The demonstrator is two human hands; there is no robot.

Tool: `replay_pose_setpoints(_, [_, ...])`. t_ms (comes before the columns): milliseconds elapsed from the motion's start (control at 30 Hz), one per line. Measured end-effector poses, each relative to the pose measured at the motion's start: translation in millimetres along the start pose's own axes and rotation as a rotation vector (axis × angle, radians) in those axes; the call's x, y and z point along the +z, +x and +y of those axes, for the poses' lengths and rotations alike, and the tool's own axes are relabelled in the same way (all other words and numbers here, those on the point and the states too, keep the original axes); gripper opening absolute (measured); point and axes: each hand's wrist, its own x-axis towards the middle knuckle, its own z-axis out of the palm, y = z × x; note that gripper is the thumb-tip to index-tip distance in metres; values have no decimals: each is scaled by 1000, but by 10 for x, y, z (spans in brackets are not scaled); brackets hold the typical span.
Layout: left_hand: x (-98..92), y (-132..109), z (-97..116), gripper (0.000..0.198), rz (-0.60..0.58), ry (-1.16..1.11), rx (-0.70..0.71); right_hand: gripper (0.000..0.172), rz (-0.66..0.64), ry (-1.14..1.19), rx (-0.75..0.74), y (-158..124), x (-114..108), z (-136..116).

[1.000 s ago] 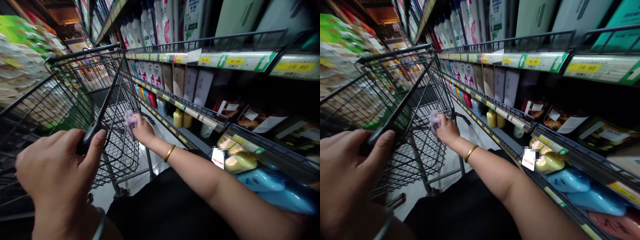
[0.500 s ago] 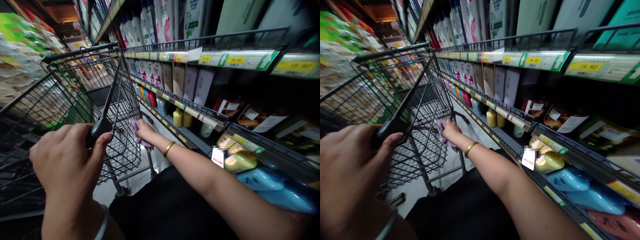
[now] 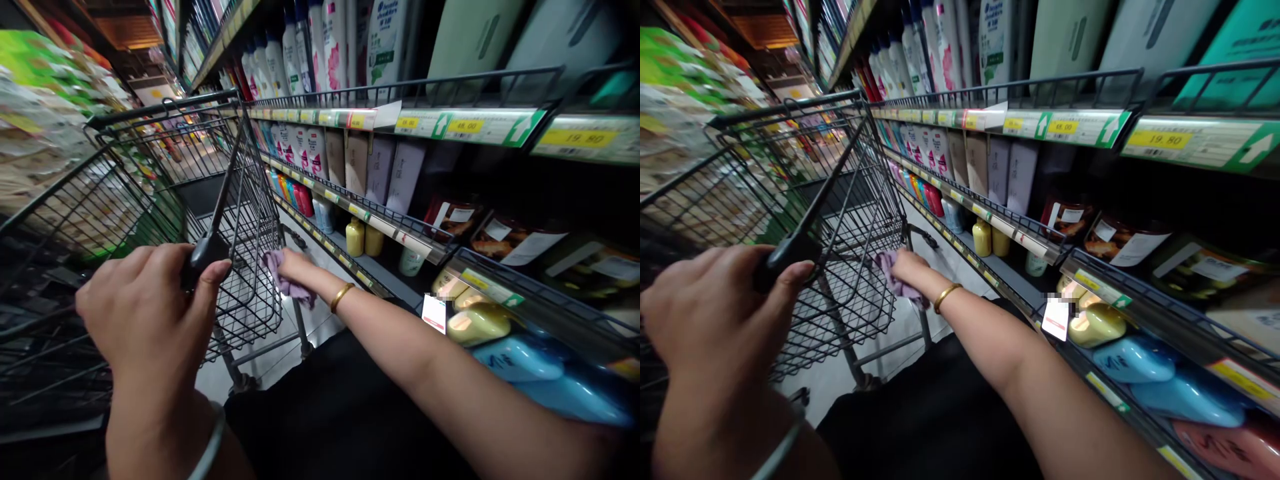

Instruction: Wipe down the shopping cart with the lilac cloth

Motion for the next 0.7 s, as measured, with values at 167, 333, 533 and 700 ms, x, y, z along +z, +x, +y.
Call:
replay_pose_setpoints(167, [-20,-21,-26,48,-14,-8,-19,28,68,74,-96,-78,-36,-160])
replay_pose_setpoints(333, [25,0,6,47,-11,16,-25,30,360,266,-522,-347,-300,-502])
replay_pose_setpoints(533, [48,20,36,43,-7,28,-33,33,91,77,-102,-98,-137,-177])
replay_pose_setpoints(700, [27,24,37,39,-26,7,-64,29,315,213,-427,-362,-271,-478])
